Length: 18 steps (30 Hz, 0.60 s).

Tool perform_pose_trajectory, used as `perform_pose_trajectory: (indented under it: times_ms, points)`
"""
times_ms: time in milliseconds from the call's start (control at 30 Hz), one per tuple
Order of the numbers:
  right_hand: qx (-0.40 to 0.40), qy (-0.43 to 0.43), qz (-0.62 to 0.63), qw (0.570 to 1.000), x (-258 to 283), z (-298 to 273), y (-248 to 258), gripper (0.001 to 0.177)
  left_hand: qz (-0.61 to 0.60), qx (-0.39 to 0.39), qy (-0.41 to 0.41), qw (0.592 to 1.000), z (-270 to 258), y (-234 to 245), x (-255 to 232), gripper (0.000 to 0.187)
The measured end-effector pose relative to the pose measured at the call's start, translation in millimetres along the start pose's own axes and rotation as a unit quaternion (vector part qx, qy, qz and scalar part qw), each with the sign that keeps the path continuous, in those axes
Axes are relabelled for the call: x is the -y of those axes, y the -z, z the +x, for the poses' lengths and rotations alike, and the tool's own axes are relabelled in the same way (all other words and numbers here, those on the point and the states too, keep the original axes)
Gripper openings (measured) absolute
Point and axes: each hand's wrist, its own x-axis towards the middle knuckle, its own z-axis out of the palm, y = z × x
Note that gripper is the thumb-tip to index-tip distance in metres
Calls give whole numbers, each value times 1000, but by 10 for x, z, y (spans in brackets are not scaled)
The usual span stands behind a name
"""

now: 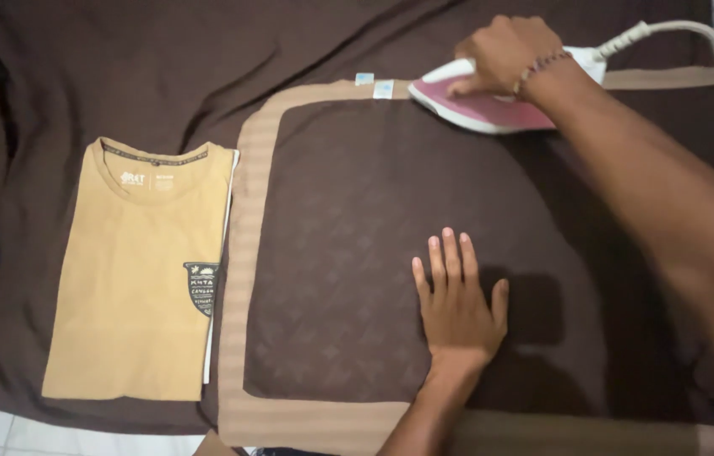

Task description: Ironing a brown pillowcase on a floor mat using a steam iron and spray bottle.

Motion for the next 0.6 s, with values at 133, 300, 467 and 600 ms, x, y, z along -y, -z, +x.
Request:
perform_pose_trajectory:
  times_ms: [133,300,467,600]
  points:
    - [26,5,-30,999,98,-595,137,58,5,-21,-15,1000,-25,-6,-3,79]
    - [69,0,-37,997,-101,-929,-279,61,3,-12,4,1000,-19,-27,3,81]
    - [33,-66,-24,997,-419,-774,-345,65,19,27,15,999,39,63,-41,81]
    - [58,-153,-11,986,-625,-624,-380,67,-2,25,25,999,53,128,-59,79]
